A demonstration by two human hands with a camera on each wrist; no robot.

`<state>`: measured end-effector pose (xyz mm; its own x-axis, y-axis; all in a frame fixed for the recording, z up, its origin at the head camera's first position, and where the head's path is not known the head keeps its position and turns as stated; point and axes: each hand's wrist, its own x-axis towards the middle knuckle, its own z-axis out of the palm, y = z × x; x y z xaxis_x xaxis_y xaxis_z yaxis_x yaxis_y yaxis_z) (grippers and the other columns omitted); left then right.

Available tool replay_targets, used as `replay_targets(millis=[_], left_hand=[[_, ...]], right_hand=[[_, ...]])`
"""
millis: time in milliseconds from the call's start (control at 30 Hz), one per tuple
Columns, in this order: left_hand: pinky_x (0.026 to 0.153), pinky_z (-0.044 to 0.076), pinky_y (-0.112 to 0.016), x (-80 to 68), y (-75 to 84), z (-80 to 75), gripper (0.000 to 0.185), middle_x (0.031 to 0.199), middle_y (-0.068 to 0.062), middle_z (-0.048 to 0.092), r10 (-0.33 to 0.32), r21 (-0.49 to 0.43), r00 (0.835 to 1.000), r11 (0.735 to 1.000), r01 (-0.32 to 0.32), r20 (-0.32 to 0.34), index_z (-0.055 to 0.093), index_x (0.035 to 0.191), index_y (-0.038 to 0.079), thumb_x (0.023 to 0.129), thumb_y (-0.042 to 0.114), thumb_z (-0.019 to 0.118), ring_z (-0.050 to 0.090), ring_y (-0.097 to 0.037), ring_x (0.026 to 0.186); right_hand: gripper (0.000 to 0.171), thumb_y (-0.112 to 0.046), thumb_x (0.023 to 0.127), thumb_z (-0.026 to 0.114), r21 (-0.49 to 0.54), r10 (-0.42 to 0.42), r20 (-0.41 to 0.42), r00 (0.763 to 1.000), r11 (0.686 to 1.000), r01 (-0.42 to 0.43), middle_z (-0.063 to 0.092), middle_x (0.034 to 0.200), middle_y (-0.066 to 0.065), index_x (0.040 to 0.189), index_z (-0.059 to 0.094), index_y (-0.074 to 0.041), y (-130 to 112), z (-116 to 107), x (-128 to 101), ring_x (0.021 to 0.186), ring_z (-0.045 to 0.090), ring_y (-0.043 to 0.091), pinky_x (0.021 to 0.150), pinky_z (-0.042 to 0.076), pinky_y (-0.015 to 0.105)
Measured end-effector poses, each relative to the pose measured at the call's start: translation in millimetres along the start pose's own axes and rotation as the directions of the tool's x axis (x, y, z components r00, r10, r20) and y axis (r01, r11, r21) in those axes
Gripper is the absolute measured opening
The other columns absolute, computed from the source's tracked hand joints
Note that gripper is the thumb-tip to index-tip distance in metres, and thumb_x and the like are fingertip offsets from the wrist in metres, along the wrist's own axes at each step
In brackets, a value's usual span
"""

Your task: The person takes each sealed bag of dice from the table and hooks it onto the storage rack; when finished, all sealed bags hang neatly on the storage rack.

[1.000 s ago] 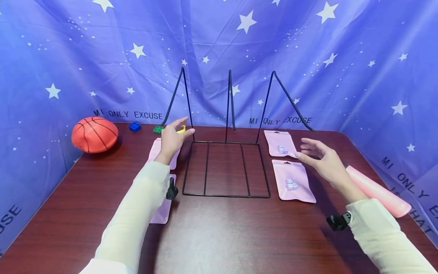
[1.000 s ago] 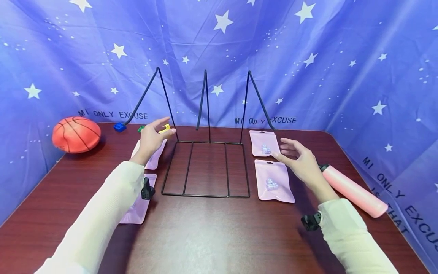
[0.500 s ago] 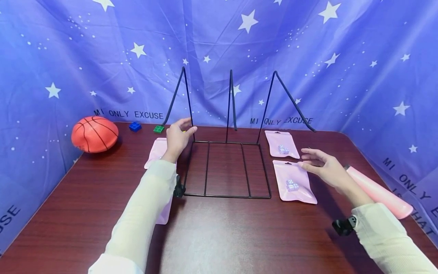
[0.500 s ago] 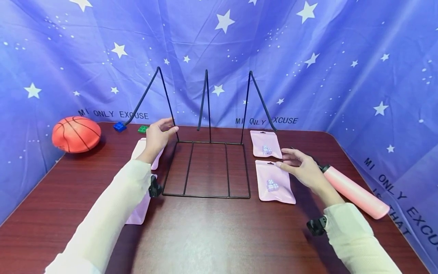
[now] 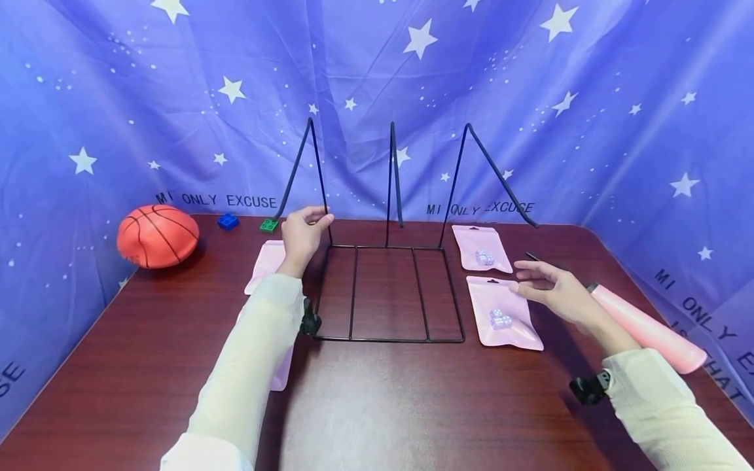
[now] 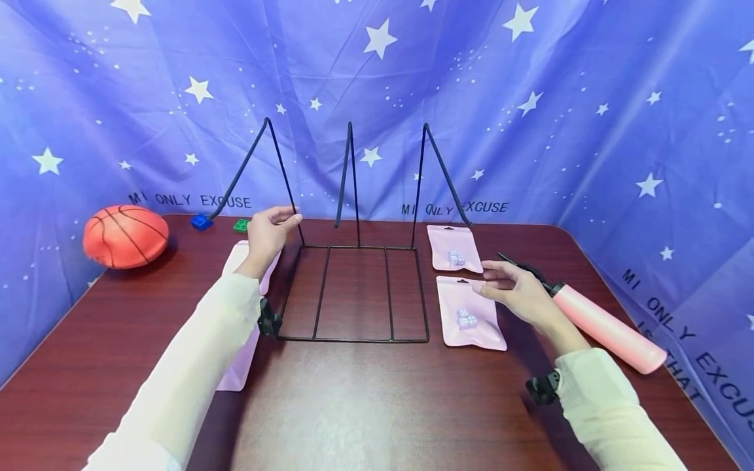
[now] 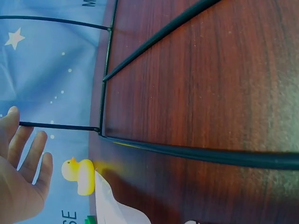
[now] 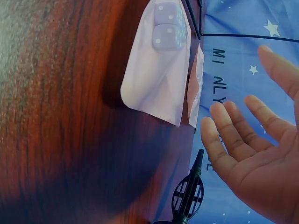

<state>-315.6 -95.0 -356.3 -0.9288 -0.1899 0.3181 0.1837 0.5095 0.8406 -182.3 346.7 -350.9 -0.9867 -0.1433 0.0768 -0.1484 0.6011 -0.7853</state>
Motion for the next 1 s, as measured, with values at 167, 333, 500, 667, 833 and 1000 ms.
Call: replay_targets(millis=[167, 333, 500, 667, 833, 1000], left_hand=[[0.108, 0.038, -0.044, 1.0, -1.5, 0.7, 0.026, 0.109, -0.012, 0.076, -0.002, 0.004, 1.000, 1.000, 0.002, -0.006, 0.077, 0.115, 0.007, 0.094, 0.021, 0.075, 0.061, -0.031, 0.119], [0.106, 0.040, -0.043, 2.3, -0.1, 0.8, 0.024, 0.107, -0.012, 0.076, -0.028, -0.007, 1.000, 1.000, 0.028, -0.013, 0.078, 0.114, 0.007, 0.095, 0.021, 0.075, 0.062, -0.032, 0.118], [0.105, 0.042, -0.040, 3.0, 0.6, 1.1, 0.023, 0.106, -0.012, 0.076, -0.063, -0.026, 0.998, 0.998, 0.062, -0.016, 0.079, 0.113, 0.008, 0.095, 0.021, 0.075, 0.066, -0.031, 0.114], [0.104, 0.044, -0.038, 3.2, -0.6, 0.8, 0.023, 0.105, -0.012, 0.076, -0.067, -0.031, 0.998, 0.997, 0.067, -0.019, 0.079, 0.113, 0.008, 0.095, 0.021, 0.075, 0.070, -0.029, 0.109], [0.104, 0.044, -0.038, 3.7, -0.6, 1.3, 0.023, 0.105, -0.011, 0.076, -0.072, -0.036, 0.997, 0.997, 0.071, -0.011, 0.079, 0.113, 0.009, 0.095, 0.022, 0.075, 0.071, -0.028, 0.105], [0.104, 0.044, -0.037, 4.1, -1.1, 1.6, 0.023, 0.105, -0.011, 0.077, -0.090, -0.035, 0.996, 0.995, 0.090, 0.002, 0.079, 0.113, 0.010, 0.094, 0.024, 0.075, 0.073, -0.027, 0.102]], right_hand=[[0.058, -0.013, 0.096, 0.070, -0.010, 0.041, 0.043, 0.998, 0.999, -0.041, 0.058, 0.131, 0.034, 0.144, 0.046, 0.011, 1.8, 0.0, -0.3, 0.096, 0.060, -0.006, 0.081, 0.049, 0.012], [0.062, -0.018, 0.096, 0.071, -0.023, 0.084, 0.057, 0.995, 0.996, -0.083, 0.057, 0.131, 0.033, 0.145, 0.046, 0.010, 1.8, -0.5, -0.1, 0.098, 0.060, -0.003, 0.083, 0.048, 0.012], [0.064, -0.022, 0.096, 0.072, -0.056, 0.117, 0.073, 0.990, 0.992, -0.113, 0.058, 0.132, 0.031, 0.145, 0.047, 0.009, 2.2, 1.4, 2.2, 0.111, 0.062, 0.019, 0.083, 0.048, 0.013], [0.064, -0.021, 0.095, 0.073, -0.072, 0.129, 0.091, 0.987, 0.990, -0.123, 0.058, 0.131, 0.032, 0.144, 0.046, 0.010, 4.9, 2.6, 5.8, 0.116, 0.061, 0.036, 0.082, 0.048, 0.015], [0.066, -0.020, 0.092, 0.075, -0.092, 0.167, 0.062, 0.984, 0.983, -0.161, 0.060, 0.125, 0.032, 0.142, 0.046, 0.013, 5.6, 0.8, 6.0, 0.106, 0.063, 0.029, 0.077, 0.051, 0.018], [0.069, -0.021, 0.091, 0.077, -0.129, 0.215, 0.041, 0.976, 0.969, -0.208, 0.062, 0.118, 0.030, 0.142, 0.046, 0.014, 9.9, -1.6, 4.8, 0.099, 0.063, 0.026, 0.073, 0.053, 0.022]])
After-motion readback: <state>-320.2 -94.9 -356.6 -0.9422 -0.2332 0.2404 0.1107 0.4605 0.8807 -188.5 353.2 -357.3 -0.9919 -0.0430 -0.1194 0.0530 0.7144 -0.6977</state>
